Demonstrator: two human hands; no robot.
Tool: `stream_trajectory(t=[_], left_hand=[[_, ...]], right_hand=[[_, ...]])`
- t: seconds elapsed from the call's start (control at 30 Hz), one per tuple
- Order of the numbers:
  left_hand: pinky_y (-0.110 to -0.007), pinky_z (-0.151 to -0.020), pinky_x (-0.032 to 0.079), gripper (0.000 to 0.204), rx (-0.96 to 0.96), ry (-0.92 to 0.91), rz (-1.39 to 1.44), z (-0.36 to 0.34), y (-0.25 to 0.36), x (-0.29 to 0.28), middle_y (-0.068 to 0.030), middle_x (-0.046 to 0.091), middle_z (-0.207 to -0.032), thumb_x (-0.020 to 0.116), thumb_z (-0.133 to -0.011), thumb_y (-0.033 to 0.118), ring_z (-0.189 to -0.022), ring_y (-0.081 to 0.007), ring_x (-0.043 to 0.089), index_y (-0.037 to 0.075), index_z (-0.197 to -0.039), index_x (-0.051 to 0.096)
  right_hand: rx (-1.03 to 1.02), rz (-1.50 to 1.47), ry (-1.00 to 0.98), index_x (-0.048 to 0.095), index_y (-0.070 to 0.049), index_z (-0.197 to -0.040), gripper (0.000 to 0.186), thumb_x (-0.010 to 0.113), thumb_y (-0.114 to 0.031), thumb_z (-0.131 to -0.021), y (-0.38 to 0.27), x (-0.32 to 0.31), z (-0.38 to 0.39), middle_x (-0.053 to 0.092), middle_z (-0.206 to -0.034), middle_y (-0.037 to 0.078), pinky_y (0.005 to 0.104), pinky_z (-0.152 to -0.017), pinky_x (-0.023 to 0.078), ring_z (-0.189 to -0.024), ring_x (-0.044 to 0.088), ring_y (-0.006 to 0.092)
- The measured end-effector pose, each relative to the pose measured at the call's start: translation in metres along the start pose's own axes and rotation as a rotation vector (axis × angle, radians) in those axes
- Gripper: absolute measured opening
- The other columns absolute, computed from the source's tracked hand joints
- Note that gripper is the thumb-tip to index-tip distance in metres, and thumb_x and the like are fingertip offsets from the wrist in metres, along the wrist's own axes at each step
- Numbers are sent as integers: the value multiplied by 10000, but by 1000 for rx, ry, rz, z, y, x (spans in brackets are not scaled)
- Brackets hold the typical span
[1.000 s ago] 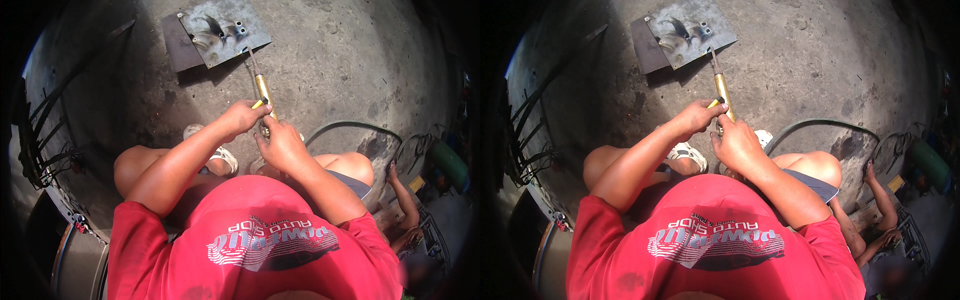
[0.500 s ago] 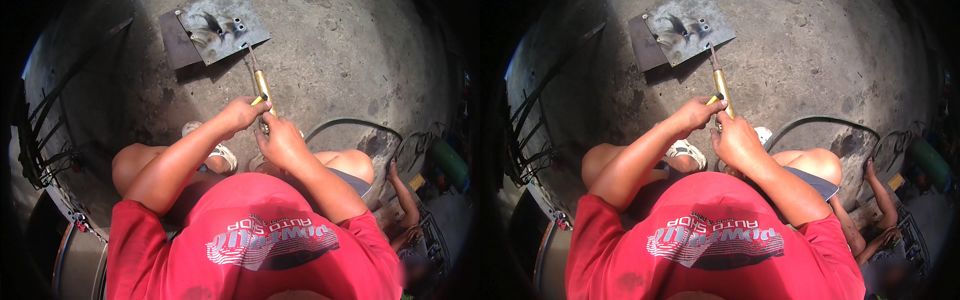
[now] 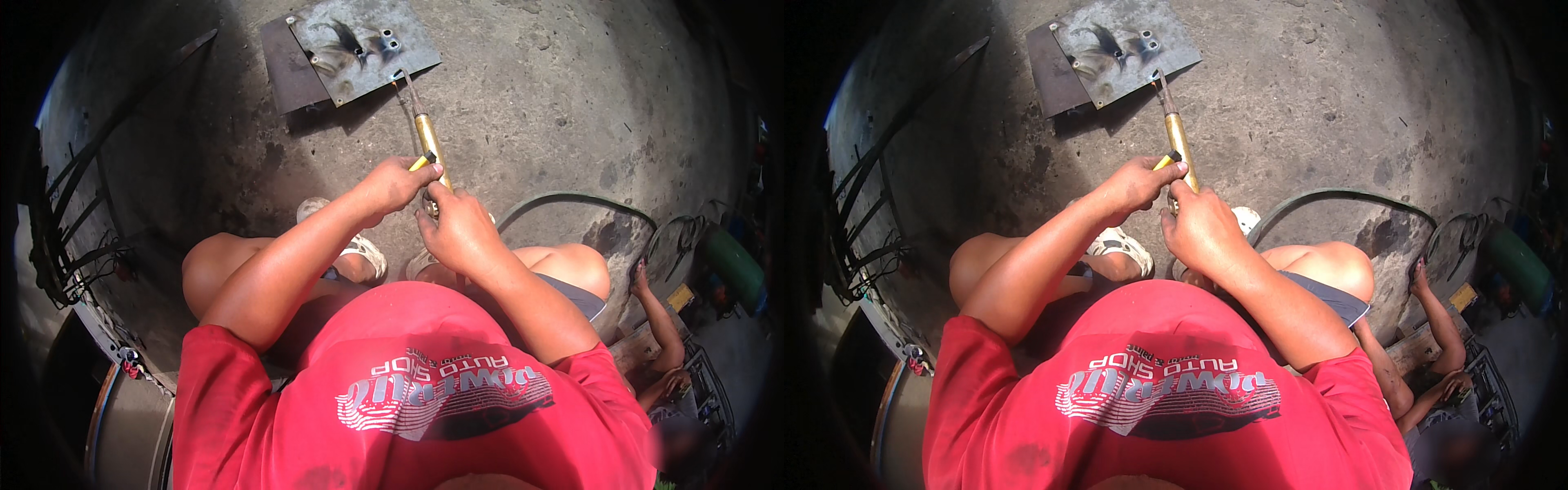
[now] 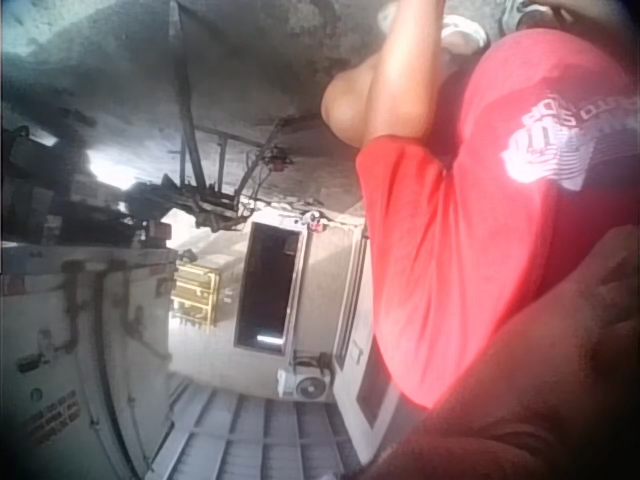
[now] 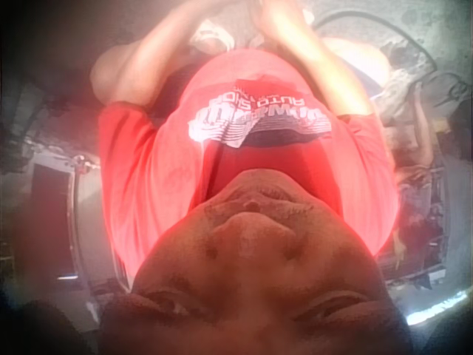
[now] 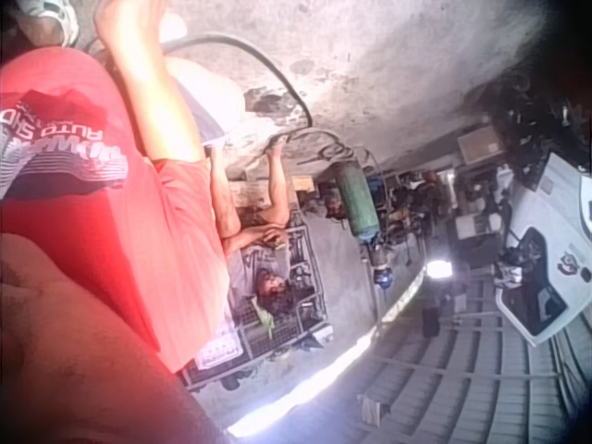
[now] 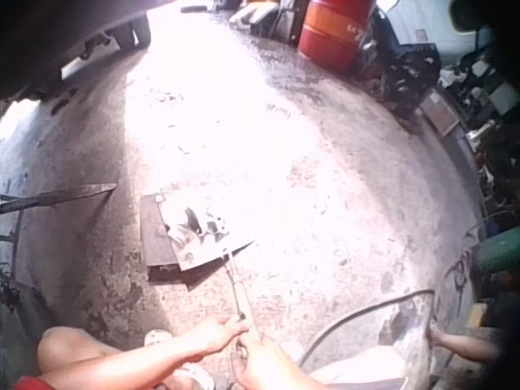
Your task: The person sits on the floor and uses a handheld welding torch to apply heat to a flat metal plate. They move the torch along the surface, creating sparks and melting the metal in specific areas.
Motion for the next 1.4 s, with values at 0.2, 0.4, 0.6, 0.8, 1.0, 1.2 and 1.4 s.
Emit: stream_trajectory(t=[0.2,0.4,0.6,0.8,1.0,1.2,1.4], left_hand=[[-288,-493,276,386,3,0,-3,-1,0,0,75,464,-664,690,-1023,470,-554,-58,361,89,-1064,733],[-284,-497,286,389,1,-1,1,-1,0,1,75,463,-670,689,-1024,471,-559,-59,368,86,-1065,729],[-282,-499,291,389,-14,3,4,0,0,1,75,463,-676,691,-1023,471,-562,-59,370,88,-1079,730],[-278,-497,290,381,-14,0,-2,0,0,1,74,462,-675,691,-1024,463,-561,-57,368,89,-1086,733],[-279,-495,282,373,-17,5,-12,0,0,1,75,463,-675,689,-1028,455,-560,-55,365,88,-1080,732],[-279,-497,283,375,-9,-7,3,1,1,1,72,467,-680,690,-1028,457,-562,-54,368,87,-1068,728],[-283,-498,286,383,-7,-2,7,-1,-2,1,69,469,-679,691,-1027,466,-564,-59,371,87,-1064,728]], right_hand=[[2,-2,-3,647,11,-1200,344,708,-197,-933,1,1,-1,690,-989,333,581,-861,550,-943,692,518],[10,3,-11,648,3,-1220,358,706,-203,-933,0,0,0,690,-998,333,577,-872,553,-951,692,520],[10,9,-14,649,-4,-1243,370,702,-209,-940,1,1,-1,691,-1002,333,579,-875,554,-957,693,521],[16,2,-19,650,-4,-1262,384,700,-217,-946,0,-1,0,688,-1012,336,576,-879,555,-964,694,518],[15,6,-23,652,1,-1249,376,700,-214,-945,0,0,0,688,-1013,335,574,-882,553,-970,692,516],[7,1,-14,653,7,-1224,359,699,-202,-936,0,1,0,690,-1000,335,575,-881,552,-961,691,520],[8,2,-17,653,6,-1228,361,697,-201,-936,1,1,0,692,-1001,337,578,-880,551,-958,692,520]])
Point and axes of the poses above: each hand's wrist, its own z-axis away from the middle knuckle, its own x-axis out of the palm, y = z × x, the point moved 8 cm from there along -z, towards the middle knuckle
